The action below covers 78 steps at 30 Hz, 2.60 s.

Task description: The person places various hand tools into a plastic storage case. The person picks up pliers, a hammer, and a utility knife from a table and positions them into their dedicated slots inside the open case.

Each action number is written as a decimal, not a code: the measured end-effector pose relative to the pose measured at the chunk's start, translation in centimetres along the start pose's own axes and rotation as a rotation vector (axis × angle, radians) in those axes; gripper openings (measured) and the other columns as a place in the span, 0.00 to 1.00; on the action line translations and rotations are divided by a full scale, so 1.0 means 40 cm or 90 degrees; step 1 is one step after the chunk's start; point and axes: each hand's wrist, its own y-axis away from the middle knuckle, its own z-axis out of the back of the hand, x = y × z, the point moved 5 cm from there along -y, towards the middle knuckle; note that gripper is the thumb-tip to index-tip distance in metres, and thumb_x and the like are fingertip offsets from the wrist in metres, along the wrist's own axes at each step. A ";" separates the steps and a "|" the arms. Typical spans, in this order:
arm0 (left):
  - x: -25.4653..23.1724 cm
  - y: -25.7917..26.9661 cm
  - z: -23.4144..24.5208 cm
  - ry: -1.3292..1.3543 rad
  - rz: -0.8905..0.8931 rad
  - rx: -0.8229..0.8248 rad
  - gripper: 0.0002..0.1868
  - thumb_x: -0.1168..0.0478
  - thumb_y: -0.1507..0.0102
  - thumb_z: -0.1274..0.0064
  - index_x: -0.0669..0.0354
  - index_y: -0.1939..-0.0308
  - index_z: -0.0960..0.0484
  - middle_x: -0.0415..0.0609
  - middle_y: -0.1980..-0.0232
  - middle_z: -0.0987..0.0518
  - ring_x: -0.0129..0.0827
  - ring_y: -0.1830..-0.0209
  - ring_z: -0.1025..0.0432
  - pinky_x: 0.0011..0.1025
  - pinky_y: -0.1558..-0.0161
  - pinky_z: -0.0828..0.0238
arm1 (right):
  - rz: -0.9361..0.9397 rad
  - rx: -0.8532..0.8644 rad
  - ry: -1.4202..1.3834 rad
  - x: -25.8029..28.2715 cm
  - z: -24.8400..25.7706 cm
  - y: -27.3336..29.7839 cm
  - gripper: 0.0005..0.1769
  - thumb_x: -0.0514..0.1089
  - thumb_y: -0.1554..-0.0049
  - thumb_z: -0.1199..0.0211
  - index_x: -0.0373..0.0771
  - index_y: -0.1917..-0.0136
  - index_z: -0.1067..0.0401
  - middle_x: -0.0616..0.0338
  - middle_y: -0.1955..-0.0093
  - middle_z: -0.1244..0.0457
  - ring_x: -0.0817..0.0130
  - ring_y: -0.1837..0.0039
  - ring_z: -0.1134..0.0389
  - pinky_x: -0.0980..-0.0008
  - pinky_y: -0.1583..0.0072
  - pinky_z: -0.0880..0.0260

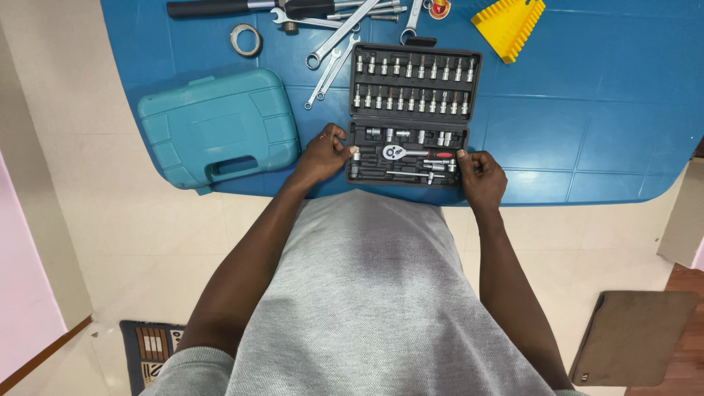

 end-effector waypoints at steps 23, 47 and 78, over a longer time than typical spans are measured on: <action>0.030 -0.009 -0.023 0.008 -0.018 -0.084 0.21 0.52 0.34 0.43 0.62 0.44 0.27 0.48 0.62 0.20 0.33 0.62 0.24 0.33 0.58 0.27 | 0.019 0.065 -0.287 -0.015 0.014 -0.020 0.19 0.52 0.34 0.36 0.37 0.60 0.24 0.65 0.68 0.34 0.84 0.68 0.37 0.79 0.66 0.35; -0.014 0.068 -0.065 0.097 0.025 -0.351 0.13 0.62 0.36 0.39 0.61 0.50 0.21 0.45 0.65 0.22 0.30 0.68 0.29 0.31 0.62 0.30 | 0.152 0.007 -0.368 0.007 0.025 -0.105 0.22 0.46 0.27 0.38 0.35 0.62 0.27 0.66 0.70 0.43 0.83 0.66 0.49 0.73 0.61 0.47; -0.255 -0.223 0.286 -0.127 -0.305 -0.422 0.21 0.65 0.35 0.41 0.55 0.37 0.20 0.40 0.34 0.25 0.41 0.40 0.31 0.41 0.44 0.32 | 0.498 0.038 0.078 0.739 -0.250 -0.342 0.18 0.31 0.43 0.27 0.33 0.40 0.26 0.49 0.36 0.38 0.49 0.34 0.38 0.55 0.34 0.34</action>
